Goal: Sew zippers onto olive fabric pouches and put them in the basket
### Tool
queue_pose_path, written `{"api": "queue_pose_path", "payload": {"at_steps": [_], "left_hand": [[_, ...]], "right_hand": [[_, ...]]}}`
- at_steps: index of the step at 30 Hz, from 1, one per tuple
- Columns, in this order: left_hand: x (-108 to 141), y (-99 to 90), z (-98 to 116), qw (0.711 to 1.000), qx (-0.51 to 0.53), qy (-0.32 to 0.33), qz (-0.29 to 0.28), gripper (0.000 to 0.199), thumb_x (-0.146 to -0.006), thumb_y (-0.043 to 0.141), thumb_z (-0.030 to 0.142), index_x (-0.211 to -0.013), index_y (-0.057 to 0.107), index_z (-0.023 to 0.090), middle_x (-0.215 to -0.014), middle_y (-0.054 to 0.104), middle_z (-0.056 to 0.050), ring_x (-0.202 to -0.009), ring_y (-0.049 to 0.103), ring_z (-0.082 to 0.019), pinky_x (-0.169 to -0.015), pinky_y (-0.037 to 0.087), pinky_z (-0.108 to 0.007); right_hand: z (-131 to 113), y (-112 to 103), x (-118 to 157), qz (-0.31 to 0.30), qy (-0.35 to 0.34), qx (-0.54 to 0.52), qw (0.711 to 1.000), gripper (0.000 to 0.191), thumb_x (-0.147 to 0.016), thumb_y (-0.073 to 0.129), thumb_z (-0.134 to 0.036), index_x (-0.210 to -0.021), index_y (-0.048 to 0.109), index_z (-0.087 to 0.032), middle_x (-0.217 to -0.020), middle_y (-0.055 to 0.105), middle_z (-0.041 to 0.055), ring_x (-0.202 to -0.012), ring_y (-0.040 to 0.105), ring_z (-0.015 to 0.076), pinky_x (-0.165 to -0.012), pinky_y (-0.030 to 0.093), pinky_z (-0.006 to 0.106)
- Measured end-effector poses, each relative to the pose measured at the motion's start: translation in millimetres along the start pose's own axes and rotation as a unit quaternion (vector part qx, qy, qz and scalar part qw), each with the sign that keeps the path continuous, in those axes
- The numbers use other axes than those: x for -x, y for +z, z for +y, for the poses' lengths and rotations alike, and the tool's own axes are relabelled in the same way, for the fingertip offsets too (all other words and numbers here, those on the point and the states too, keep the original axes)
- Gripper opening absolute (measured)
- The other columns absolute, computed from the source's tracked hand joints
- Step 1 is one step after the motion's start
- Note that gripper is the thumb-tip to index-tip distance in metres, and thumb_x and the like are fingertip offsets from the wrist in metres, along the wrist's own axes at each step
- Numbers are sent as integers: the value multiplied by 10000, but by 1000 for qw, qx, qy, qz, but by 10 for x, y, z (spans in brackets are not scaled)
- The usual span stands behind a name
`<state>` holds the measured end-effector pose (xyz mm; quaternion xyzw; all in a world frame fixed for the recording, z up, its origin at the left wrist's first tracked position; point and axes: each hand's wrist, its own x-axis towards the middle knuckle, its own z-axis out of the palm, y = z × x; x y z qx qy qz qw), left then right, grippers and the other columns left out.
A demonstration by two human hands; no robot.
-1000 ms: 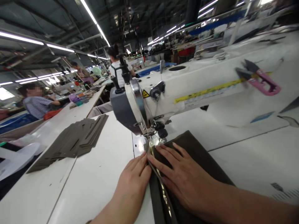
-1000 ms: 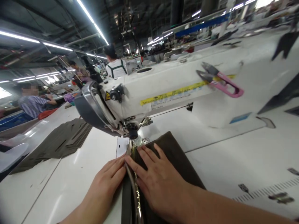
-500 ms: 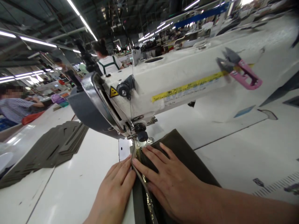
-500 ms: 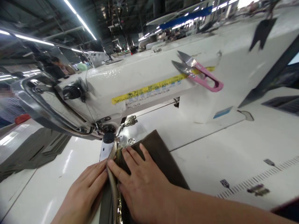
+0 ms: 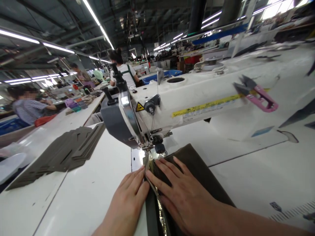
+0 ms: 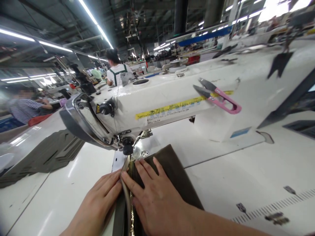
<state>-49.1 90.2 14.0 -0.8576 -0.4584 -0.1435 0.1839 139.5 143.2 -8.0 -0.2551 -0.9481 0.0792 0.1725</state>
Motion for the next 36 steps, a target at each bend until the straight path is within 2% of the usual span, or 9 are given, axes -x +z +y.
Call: {"api": "queue_pose_path", "payload": {"at_steps": [6, 10, 14, 21, 36], "left_hand": [[49, 39, -8, 1000, 7, -10, -13, 338, -961, 262, 199, -1000, 584, 106, -1095, 620, -149, -1033, 583, -213, -842, 536, -346], [84, 64, -26, 999, 29, -12, 13, 295, -944, 297, 170, -1026, 572, 98, -1123, 597, -160, -1068, 555, -219, -871, 514, -354], [74, 30, -24, 999, 30, -15, -16, 261, -920, 352, 154, -1078, 553, 103, -1183, 556, -175, -1080, 542, -226, -865, 510, -354], [60, 14, -42, 999, 33, 1, -30, 280, -911, 348, 146, -1115, 537, 112, -1127, 596, -159, -1083, 545, -228, -855, 513, -353], [75, 26, -55, 999, 9, 0, -37, 291, -892, 367, 163, -1111, 557, 135, -1162, 587, -145, -1071, 554, -241, -850, 518, -373]], "right_hand": [[-21, -26, 5, 7, 3, -2, 1000, 484, -949, 276, -360, -1422, 233, -266, -1433, 328, 124, -1322, 260, 271, -1057, 217, 539], [-27, -36, 11, 8, 5, -1, 1000, 477, -951, 270, -351, -1418, 243, -259, -1428, 336, 129, -1317, 270, 274, -1056, 216, 540], [-21, -29, 10, 10, 9, -4, 1000, 470, -951, 266, -354, -1413, 256, -265, -1431, 330, 127, -1310, 285, 280, -1052, 210, 554], [-30, -48, 9, 4, 19, -24, 1000, 472, -945, 288, -355, -1408, 269, -262, -1433, 325, 129, -1311, 279, 285, -1055, 190, 559], [-23, -61, 24, 2, 20, -42, 999, 488, -939, 290, -338, -1417, 246, -252, -1432, 330, 122, -1318, 262, 275, -1065, 166, 546]]}}
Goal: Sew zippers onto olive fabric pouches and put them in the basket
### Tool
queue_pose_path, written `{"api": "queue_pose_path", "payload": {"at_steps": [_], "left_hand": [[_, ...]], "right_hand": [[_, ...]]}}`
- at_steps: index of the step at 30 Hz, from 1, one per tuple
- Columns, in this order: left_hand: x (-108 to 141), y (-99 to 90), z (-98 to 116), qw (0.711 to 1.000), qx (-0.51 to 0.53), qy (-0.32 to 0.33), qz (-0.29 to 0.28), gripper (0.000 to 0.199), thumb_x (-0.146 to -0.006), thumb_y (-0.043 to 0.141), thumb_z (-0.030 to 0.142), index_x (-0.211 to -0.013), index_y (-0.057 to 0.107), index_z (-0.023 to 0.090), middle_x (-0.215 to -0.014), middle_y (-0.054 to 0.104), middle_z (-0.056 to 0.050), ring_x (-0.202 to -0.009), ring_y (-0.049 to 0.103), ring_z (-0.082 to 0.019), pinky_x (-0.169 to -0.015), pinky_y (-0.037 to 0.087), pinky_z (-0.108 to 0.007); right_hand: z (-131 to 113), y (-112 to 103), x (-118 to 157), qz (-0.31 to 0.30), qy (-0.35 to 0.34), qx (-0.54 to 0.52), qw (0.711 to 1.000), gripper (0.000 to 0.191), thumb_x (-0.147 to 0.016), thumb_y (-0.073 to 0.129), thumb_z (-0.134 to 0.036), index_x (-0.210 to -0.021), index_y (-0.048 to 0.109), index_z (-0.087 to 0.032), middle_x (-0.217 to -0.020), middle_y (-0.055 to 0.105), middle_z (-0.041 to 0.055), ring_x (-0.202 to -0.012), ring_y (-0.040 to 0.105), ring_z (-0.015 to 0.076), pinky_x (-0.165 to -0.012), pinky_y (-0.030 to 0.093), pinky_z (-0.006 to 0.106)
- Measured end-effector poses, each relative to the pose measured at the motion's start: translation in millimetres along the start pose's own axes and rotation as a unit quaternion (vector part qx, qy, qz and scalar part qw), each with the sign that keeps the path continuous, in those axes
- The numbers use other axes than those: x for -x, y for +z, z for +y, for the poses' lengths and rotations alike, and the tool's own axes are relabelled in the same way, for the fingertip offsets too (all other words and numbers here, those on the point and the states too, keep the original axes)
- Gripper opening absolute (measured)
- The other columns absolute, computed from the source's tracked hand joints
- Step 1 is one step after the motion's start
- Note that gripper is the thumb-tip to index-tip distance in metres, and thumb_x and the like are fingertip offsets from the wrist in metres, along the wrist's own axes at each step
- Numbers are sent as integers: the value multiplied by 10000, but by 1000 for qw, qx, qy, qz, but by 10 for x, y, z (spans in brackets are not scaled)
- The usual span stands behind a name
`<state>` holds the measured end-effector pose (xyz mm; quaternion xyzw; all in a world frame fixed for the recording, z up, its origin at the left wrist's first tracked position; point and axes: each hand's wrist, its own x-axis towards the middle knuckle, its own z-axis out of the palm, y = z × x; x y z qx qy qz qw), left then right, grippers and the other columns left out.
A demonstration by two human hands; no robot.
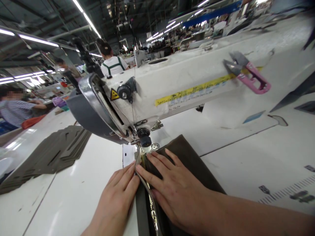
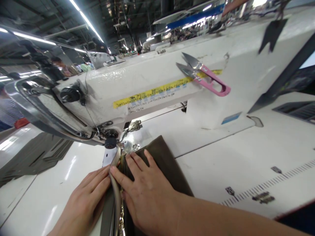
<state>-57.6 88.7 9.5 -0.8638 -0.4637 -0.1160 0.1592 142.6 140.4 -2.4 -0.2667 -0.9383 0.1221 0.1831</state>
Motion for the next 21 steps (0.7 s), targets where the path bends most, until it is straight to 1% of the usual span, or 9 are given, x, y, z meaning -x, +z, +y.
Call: {"api": "queue_pose_path", "payload": {"at_steps": [7, 13, 16, 21], "left_hand": [[3, -7, 8, 1000, 0, -2, -8, 286, -900, 360, 157, -1111, 550, 123, -1169, 582, -145, -1093, 538, -240, -863, 510, -370], [3, -5, 23, 1000, 1, 7, 1, 280, -905, 363, 155, -1109, 548, 104, -1154, 588, -155, -1106, 527, -242, -869, 503, -371], [-13, -13, 38, 1000, 0, -9, 5, 283, -915, 334, 153, -1080, 556, 97, -1131, 597, -157, -1096, 532, -238, -865, 502, -369], [-67, -30, 44, 1000, -9, 14, 18, 269, -921, 328, 160, -1000, 579, 105, -1057, 635, -145, -1032, 572, -226, -815, 528, -350]], "right_hand": [[-10, -21, -14, -9, 2, 0, 1000, 485, -940, 268, -346, -1414, 252, -247, -1428, 335, 127, -1312, 271, 282, -1060, 172, 552], [4, -13, -18, -1, 0, 4, 1000, 480, -942, 269, -351, -1411, 255, -249, -1422, 340, 137, -1316, 264, 282, -1061, 164, 552], [3, -8, -15, -3, -1, 1, 1000, 481, -939, 283, -350, -1408, 262, -248, -1419, 345, 139, -1313, 269, 284, -1058, 169, 556], [1, 2, -9, 3, 0, 4, 1000, 495, -923, 325, -329, -1409, 270, -251, -1423, 346, 125, -1308, 283, 280, -1055, 193, 553]]}}
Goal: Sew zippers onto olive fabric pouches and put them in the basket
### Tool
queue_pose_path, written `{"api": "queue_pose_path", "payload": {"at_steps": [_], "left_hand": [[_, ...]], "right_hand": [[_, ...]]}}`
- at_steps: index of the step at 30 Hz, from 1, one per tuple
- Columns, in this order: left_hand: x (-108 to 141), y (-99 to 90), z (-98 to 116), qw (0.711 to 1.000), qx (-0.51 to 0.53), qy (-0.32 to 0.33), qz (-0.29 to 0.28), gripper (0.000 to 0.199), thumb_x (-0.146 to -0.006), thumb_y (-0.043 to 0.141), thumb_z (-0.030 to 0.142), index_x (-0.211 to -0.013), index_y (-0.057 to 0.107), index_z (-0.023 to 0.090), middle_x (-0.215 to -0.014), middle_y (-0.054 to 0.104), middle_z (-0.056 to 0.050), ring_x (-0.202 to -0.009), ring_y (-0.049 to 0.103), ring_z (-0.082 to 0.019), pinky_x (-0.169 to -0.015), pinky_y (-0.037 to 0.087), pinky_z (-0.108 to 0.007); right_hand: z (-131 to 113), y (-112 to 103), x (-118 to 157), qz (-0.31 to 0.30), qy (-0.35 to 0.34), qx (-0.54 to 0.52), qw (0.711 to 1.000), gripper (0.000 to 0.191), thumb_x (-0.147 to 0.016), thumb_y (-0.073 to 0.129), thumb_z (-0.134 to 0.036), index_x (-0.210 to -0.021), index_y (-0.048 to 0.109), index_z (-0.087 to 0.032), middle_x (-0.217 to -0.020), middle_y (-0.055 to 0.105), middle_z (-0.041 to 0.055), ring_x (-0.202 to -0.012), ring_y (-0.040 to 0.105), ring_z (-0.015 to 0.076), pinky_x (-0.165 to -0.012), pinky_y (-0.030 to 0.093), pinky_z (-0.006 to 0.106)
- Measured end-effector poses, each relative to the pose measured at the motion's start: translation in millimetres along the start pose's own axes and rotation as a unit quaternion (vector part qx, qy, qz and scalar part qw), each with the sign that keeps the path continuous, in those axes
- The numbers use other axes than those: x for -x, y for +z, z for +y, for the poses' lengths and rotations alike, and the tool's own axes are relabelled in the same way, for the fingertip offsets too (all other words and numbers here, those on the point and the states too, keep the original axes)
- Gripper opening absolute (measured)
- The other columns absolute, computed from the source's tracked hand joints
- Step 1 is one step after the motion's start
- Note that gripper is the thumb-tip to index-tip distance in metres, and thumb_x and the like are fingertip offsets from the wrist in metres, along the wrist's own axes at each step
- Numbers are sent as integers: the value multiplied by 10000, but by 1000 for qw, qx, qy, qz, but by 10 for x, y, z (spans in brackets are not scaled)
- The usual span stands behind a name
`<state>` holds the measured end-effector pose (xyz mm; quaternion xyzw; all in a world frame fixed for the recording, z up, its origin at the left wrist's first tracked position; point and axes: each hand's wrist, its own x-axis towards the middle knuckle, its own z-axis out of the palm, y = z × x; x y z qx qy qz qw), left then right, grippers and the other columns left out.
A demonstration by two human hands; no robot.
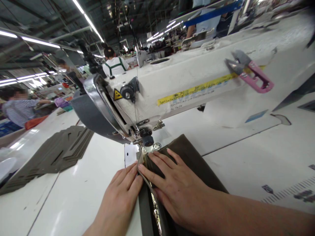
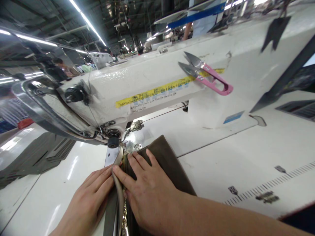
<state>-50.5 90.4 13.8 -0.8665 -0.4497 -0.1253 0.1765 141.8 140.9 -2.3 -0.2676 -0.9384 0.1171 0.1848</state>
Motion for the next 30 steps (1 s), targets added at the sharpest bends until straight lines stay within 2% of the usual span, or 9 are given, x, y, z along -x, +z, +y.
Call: {"api": "queue_pose_path", "payload": {"at_steps": [7, 12, 16, 21, 25, 30], "left_hand": [[13, -4, 37, 999, 23, -36, 0, 267, -925, 311, 120, -1005, 564, 97, -1162, 599, -156, -1066, 570, -224, -838, 531, -378], [49, 2, 73, 997, 42, -67, -4, 228, -880, 390, 78, -1006, 578, 100, -1156, 606, -148, -1054, 582, -227, -854, 528, -402], [61, 12, 94, 996, 41, -79, -16, 182, -862, 446, 87, -969, 594, 100, -1139, 610, -160, -1061, 578, -235, -865, 520, -415], [51, 22, 94, 998, 15, -53, 7, 217, -882, 397, 95, -991, 584, 82, -1067, 633, -172, -1007, 601, -234, -821, 539, -411], [42, 15, 63, 999, 7, -26, 33, 263, -900, 350, 116, -1037, 573, 104, -1044, 642, -153, -992, 605, -236, -793, 546, -398], [31, 13, 32, 1000, -3, -17, 16, 279, -886, 350, 118, -1082, 549, 109, -1048, 639, -147, -997, 598, -240, -792, 541, -384]], "right_hand": [[-33, 25, -18, 16, -4, 35, 999, 477, -881, 365, -221, -1335, 404, -79, -1387, 386, 155, -1302, 312, 239, -1093, 196, 487], [-40, 45, -6, 28, -12, 41, 999, 478, -866, 375, -186, -1342, 407, -147, -1389, 400, 104, -1299, 321, 212, -1088, 216, 466], [-38, 57, 0, 30, -27, 65, 997, 477, -883, 368, -189, -1359, 381, -148, -1392, 393, 121, -1287, 339, 240, -1063, 248, 497], [-32, 60, -7, 45, -32, 47, 997, 509, -894, 377, -215, -1398, 307, -201, -1405, 374, 131, -1296, 320, 253, -1053, 243, 500], [-26, 37, -10, 44, -21, 11, 999, 504, -893, 375, -241, -1392, 318, -201, -1401, 377, 142, -1300, 310, 258, -1061, 207, 508], [-26, 19, -13, 46, -8, -13, 999, 488, -911, 334, -286, -1392, 316, -204, -1399, 379, 144, -1307, 294, 259, -1061, 181, 519]]}}
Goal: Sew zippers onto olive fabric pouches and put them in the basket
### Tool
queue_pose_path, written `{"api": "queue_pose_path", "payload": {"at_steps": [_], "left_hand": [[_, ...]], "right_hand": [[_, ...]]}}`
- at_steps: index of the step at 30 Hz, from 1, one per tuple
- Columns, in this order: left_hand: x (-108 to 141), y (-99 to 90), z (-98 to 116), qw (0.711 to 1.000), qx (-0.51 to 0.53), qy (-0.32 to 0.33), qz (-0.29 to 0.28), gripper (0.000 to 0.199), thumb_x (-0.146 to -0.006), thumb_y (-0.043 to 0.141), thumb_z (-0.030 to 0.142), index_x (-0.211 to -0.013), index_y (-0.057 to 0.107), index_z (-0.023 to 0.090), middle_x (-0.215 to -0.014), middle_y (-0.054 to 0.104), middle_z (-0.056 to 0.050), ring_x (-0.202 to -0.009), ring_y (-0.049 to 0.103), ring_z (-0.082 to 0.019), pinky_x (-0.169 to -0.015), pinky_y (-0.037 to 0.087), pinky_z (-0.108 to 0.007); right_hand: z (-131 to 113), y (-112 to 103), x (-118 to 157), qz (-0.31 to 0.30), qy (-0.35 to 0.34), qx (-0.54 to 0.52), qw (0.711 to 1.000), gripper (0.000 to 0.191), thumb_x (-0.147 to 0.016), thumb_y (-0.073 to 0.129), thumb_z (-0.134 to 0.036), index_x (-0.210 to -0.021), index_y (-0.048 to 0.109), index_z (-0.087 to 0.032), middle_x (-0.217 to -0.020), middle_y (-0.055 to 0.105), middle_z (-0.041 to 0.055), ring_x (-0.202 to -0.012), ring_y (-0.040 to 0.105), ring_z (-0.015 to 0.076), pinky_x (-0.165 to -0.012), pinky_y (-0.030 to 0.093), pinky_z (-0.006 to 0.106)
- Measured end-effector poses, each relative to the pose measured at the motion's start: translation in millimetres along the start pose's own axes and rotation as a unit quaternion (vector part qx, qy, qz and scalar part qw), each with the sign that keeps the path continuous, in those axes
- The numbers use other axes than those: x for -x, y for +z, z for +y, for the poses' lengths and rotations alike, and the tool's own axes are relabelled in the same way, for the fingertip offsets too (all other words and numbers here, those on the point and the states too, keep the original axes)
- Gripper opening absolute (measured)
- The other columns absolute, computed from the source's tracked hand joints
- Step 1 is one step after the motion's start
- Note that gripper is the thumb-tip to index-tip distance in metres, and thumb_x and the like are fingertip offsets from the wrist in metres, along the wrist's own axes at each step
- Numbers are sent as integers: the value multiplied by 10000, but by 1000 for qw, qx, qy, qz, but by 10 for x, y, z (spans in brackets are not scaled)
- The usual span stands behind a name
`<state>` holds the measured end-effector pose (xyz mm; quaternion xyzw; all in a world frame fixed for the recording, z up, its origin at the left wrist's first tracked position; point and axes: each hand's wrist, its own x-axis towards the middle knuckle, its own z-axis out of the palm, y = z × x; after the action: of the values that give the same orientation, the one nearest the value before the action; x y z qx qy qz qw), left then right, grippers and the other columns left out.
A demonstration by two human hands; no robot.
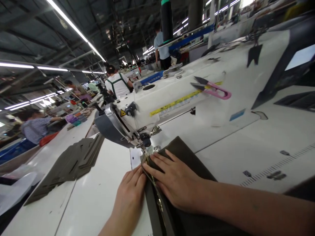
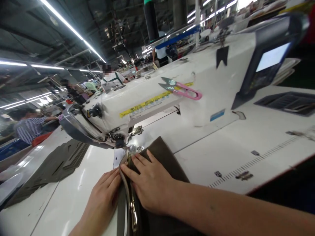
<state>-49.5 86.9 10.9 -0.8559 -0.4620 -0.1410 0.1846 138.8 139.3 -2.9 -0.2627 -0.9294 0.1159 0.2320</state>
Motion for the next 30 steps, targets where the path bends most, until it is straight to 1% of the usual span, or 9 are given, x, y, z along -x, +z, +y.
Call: {"api": "queue_pose_path", "payload": {"at_steps": [5, 9, 11, 14, 16, 19, 22, 25, 30], "left_hand": [[-47, -17, 22, 1000, -8, 4, 18, 265, -868, 340, 107, -1019, 558, 121, -1010, 652, -134, -929, 618, -230, -750, 552, -364], [-70, -42, 32, 1000, -7, 2, 4, 265, -869, 337, 109, -1010, 560, 115, -1011, 653, -136, -922, 619, -234, -749, 553, -375], [-62, -47, 23, 1000, -5, 1, -11, 265, -874, 337, 114, -1013, 563, 111, -1043, 645, -143, -951, 613, -239, -766, 550, -386], [-25, -40, 18, 999, 3, -5, -36, 279, -867, 347, 89, -1054, 554, 104, -1149, 604, -154, -1044, 582, -242, -819, 535, -398], [8, -28, 38, 999, 16, -25, -44, 307, -857, 350, 59, -1101, 532, 100, -1204, 574, -152, -1090, 558, -236, -848, 524, -399], [42, -11, 108, 996, 47, -69, -39, 314, -850, 366, 31, -1112, 525, 99, -1219, 565, -149, -1107, 545, -224, -873, 510, -399], [45, -6, 184, 991, 75, -112, -26, 273, -850, 416, 40, -1064, 562, 128, -1200, 573, -133, -1084, 549, -224, -899, 484, -419], [44, 1, 232, 985, 82, -149, -15, 245, -852, 461, 68, -1053, 580, 144, -1155, 581, -119, -1024, 557, -220, -885, 480, -413], [51, 45, 262, 988, 59, -144, -17, 198, -866, 474, 99, -1028, 588, 107, -1100, 597, -130, -1005, 561, -225, -847, 490, -381]], "right_hand": [[-10, -3, 1, 8, 6, -4, 1000, 479, -916, 322, -291, -1387, 323, -207, -1391, 392, 144, -1302, 305, 254, -1065, 168, 514], [-11, -25, -1, 5, 8, -7, 1000, 482, -916, 317, -293, -1388, 325, -196, -1394, 389, 141, -1297, 313, 261, -1062, 186, 515], [-7, -30, -5, 2, 9, -7, 1000, 484, -915, 314, -290, -1382, 337, -165, -1398, 382, 144, -1299, 310, 263, -1066, 189, 513], [0, -9, -9, 1, 2, 10, 1000, 492, -906, 315, -260, -1360, 363, -78, -1385, 390, 169, -1299, 311, 260, -1078, 190, 501], [3, 33, -3, 6, -10, 35, 999, 482, -901, 320, -234, -1345, 382, -59, -1374, 400, 178, -1292, 327, 257, -1078, 207, 493], [17, 123, 23, 27, -35, 85, 995, 463, -890, 332, -186, -1338, 407, -98, -1368, 414, 156, -1281, 348, 251, -1062, 251, 490], [62, 206, 57, 57, -71, 143, 985, 473, -860, 359, -143, -1329, 424, -125, -1351, 445, 126, -1271, 366, 241, -1038, 301, 475], [117, 249, 84, 75, -113, 184, 974, 494, -842, 381, -134, -1335, 409, -117, -1347, 453, 118, -1264, 377, 233, -1025, 322, 458], [146, 272, 98, 79, -125, 211, 966, 507, -847, 382, -146, -1351, 374, -100, -1343, 461, 115, -1272, 363, 218, -1028, 317, 442]]}}
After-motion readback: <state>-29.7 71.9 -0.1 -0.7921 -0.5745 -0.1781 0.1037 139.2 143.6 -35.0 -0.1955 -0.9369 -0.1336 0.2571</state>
